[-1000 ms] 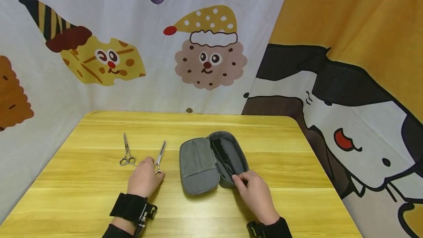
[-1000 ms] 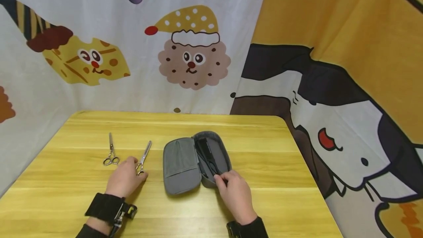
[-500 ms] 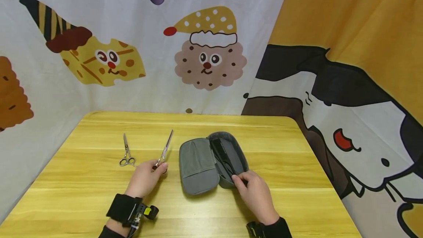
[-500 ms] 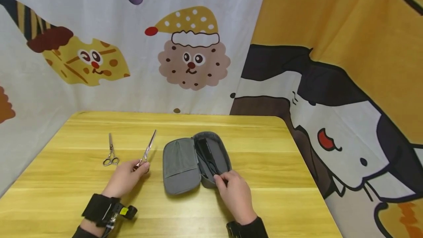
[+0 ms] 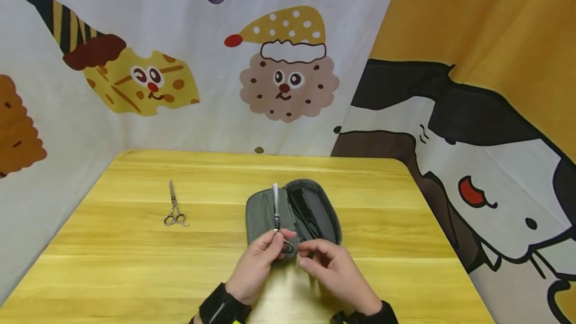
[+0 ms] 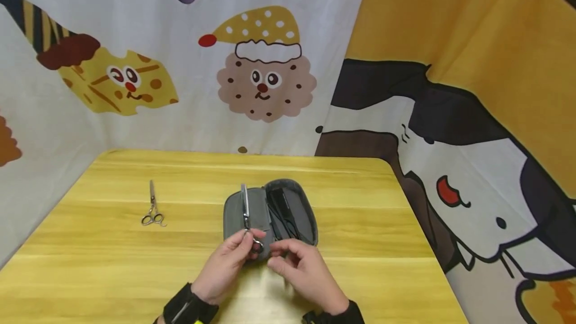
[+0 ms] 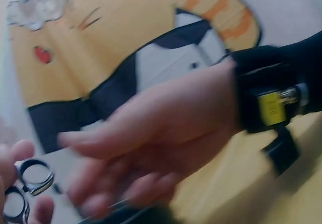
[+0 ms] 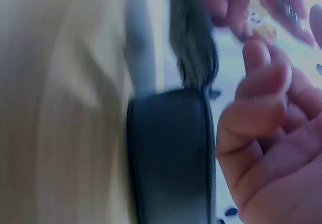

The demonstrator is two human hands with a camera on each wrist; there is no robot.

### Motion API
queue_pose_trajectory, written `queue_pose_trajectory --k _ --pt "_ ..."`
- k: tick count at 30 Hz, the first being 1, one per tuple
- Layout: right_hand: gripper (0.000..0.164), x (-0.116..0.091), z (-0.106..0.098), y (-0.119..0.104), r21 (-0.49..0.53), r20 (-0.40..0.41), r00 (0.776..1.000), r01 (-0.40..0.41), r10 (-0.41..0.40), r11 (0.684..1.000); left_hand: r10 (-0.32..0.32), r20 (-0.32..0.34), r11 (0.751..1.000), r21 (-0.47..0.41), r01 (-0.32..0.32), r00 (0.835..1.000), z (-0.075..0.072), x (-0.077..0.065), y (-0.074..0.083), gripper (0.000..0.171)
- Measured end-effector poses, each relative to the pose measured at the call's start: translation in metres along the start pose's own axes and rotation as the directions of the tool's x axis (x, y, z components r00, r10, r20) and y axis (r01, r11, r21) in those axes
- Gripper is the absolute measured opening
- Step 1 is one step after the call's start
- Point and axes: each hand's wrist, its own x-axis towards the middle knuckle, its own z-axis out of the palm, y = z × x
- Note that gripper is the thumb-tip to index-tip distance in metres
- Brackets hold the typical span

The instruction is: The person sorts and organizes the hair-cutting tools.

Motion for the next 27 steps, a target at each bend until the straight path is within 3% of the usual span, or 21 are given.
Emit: queue_pose_trajectory --k 2,4,8,11,13,16,18,19,23,27 --pt "0.014 0.000 0.003 -0.001 0.108 0.071 0.997 0.018 -0.025 0.994 0.014 0.036 1.000 -0.016 -0.013 0.999 0.011 -0.003 -0.005 0.050" --pt "0.010 0.001 0.006 -0.002 0.152 0.084 0.996 0.030 -0.043 0.988 0.025 0.054 0.999 -0.033 -0.024 0.998 0.017 -0.005 -0.009 0.050" --pt "0.011 0.001 0.007 -0.003 0.136 0.025 0.999 0.020 -0.024 0.990 0.078 0.054 0.997 -0.017 -0.078 0.995 0.022 -0.006 -0.012 0.045" --pt "0.014 0.000 0.006 -0.005 0.133 -0.034 0.999 -0.010 0.014 0.991 0.177 -0.020 0.980 0.101 -0.174 0.984 0.018 -0.005 -0.014 0.031" --pt "0.017 0.000 0.004 -0.005 0.136 -0.086 0.996 -0.021 0.033 0.991 0.263 -0.132 0.947 0.223 -0.230 0.956 0.012 -0.003 -0.015 0.020" --pt "0.023 0.001 0.002 -0.005 0.176 -0.175 0.981 -0.050 0.081 0.983 0.322 -0.335 0.917 0.342 -0.204 0.885 0.001 0.001 -0.016 0.018" --pt "0.026 0.002 0.001 -0.004 0.197 -0.241 0.964 -0.065 0.113 0.978 0.287 -0.432 0.925 0.357 -0.130 0.855 -0.006 0.004 -0.016 0.034" --pt "0.027 0.002 0.001 -0.004 0.212 -0.273 0.953 -0.076 0.134 0.974 0.249 -0.458 0.934 0.346 -0.087 0.854 -0.010 0.005 -0.017 0.042" --pt "0.030 0.004 0.000 -0.004 0.244 -0.352 0.920 -0.086 0.171 0.966 0.104 -0.472 0.954 0.295 0.046 0.875 -0.020 0.010 -0.020 0.074" --pt "0.032 0.006 -0.001 -0.005 0.253 -0.388 0.893 -0.135 0.228 0.958 0.037 -0.448 0.970 0.231 0.076 0.893 -0.029 0.015 -0.025 0.086"
